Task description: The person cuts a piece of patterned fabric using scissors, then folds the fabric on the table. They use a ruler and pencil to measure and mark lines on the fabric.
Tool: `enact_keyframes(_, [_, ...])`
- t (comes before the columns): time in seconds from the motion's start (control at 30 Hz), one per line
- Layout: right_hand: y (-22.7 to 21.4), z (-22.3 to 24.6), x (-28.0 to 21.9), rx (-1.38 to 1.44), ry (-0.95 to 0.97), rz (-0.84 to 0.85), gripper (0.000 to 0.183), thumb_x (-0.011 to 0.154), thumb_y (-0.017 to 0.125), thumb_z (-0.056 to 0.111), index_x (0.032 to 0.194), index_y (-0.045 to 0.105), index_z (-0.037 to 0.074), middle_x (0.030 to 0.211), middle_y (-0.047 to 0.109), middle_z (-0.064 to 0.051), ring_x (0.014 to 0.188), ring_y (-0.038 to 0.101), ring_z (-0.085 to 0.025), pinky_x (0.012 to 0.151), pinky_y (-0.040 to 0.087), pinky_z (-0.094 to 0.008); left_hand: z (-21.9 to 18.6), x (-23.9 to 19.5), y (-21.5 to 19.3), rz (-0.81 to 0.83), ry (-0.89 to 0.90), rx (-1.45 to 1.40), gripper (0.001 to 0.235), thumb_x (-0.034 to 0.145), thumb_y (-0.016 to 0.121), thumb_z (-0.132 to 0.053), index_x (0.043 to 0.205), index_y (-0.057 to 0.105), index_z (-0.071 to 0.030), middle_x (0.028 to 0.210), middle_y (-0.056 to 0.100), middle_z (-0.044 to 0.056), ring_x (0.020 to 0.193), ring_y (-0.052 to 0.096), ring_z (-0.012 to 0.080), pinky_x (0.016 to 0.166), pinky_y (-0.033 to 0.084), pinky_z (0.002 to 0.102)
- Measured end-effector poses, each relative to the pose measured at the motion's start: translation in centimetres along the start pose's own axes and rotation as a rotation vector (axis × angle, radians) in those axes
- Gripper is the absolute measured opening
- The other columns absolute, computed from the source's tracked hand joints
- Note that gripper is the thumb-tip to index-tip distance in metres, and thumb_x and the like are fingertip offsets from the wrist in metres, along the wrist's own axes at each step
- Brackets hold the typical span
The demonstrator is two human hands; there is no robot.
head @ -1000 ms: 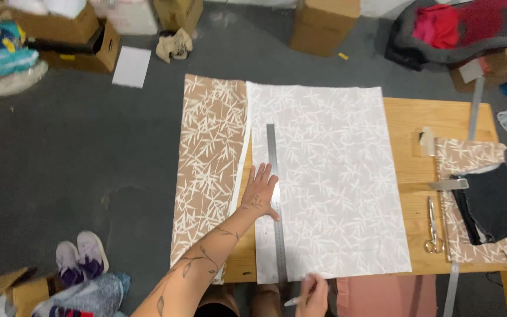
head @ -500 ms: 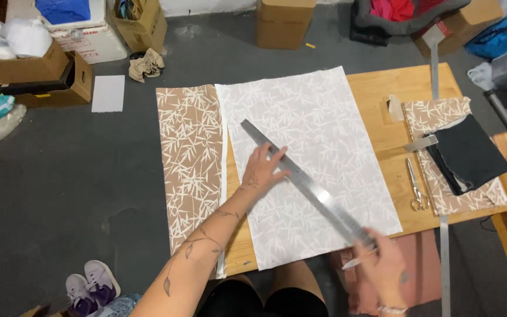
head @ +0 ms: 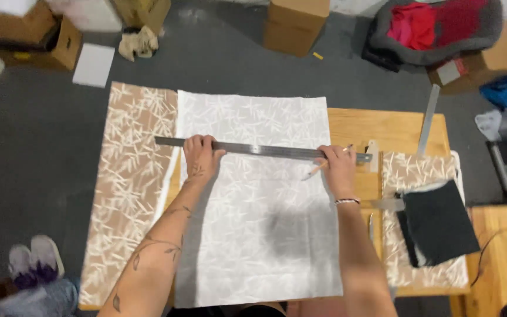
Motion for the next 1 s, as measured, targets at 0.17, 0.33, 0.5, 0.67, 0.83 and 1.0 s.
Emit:
enact_keyframes(0.17, [5.6, -3.8, 2.6, 0.118, -0.088, 0.031, 0.034, 0.096, 0.06, 0.047, 0.122, 0.068, 0.027, 0.111, 0.066, 0.003, 0.113, 0.064, -0.013, 0.114, 0.034, -0.041, -3.4, 0.0, -0.5, -0.084, -0.116, -0.142, 0.055, 0.084, 0.079, -0.041, 0.121, 0.054, -0.01, 0.125, 0.046, 0.015, 0.133, 0.04, 0.0361, 0.118, 0.026, 0.052])
enact_keyframes(0.33, [8.8, -4.5, 2.4, 0.171, -0.158, -0.048, 0.029, 0.099, 0.062, 0.039, 0.123, 0.071, 0.027, 0.12, 0.064, 0.001, 0.127, 0.058, -0.019, 0.113, 0.037, -0.041, -6.6, -2.9, -3.7, -0.069, -0.313, -0.178, 0.071, 0.099, 0.062, -0.043, 0.15, 0.039, 0.0, 0.156, 0.028, 0.03, 0.15, 0.022, 0.0421, 0.126, 0.012, 0.054])
enact_keyframes(0.5, [7.0, -1.6, 0.4, 0.195, 0.022, -0.154, 0.025, 0.108, 0.057, 0.021, 0.129, 0.071, 0.021, 0.13, 0.064, -0.005, 0.133, 0.055, -0.025, 0.113, 0.036, -0.04, -5.6, -4.2, -1.4, -0.031, -0.289, -0.024, 0.074, 0.104, 0.05, -0.049, 0.156, 0.032, 0.0, 0.162, 0.024, 0.027, 0.153, 0.018, 0.0388, 0.127, 0.008, 0.051])
enact_keyframes(0.67, [7.8, -2.0, 0.3, 0.198, 0.062, -0.162, 0.028, 0.106, 0.056, 0.014, 0.13, 0.07, 0.02, 0.135, 0.061, -0.009, 0.137, 0.051, -0.031, 0.117, 0.035, -0.044, -5.8, -4.1, -1.4, -0.006, -0.301, 0.022, 0.076, 0.103, 0.047, -0.055, 0.157, 0.031, -0.005, 0.164, 0.025, 0.022, 0.153, 0.019, 0.0342, 0.127, 0.007, 0.049])
enact_keyframes(0.83, [7.9, -2.7, 1.5, 0.187, 0.114, -0.176, 0.024, 0.109, 0.055, 0.019, 0.124, 0.073, 0.023, 0.131, 0.061, -0.003, 0.137, 0.052, -0.027, 0.113, 0.04, -0.042, -5.8, -3.9, -1.4, 0.019, -0.281, 0.044, 0.076, 0.103, 0.047, -0.056, 0.158, 0.03, -0.008, 0.165, 0.024, 0.019, 0.154, 0.018, 0.0325, 0.127, 0.006, 0.05])
enact_keyframes(1.0, [7.2, -2.4, 1.6, 0.148, 0.177, -0.194, 0.026, 0.11, 0.054, 0.019, 0.127, 0.072, 0.023, 0.132, 0.06, -0.004, 0.138, 0.05, -0.027, 0.111, 0.043, -0.044, -5.3, -4.1, -0.7, -0.045, -0.244, 0.063, 0.076, 0.1, 0.053, -0.055, 0.159, 0.032, -0.012, 0.164, 0.026, 0.017, 0.153, 0.021, 0.0308, 0.128, 0.01, 0.048])
Point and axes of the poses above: each hand's wrist, its own x-axis towards the middle knuckle, its own y-axis out of the palm, z = x × y, the point moved 1 cm from there along x, towards the middle knuckle
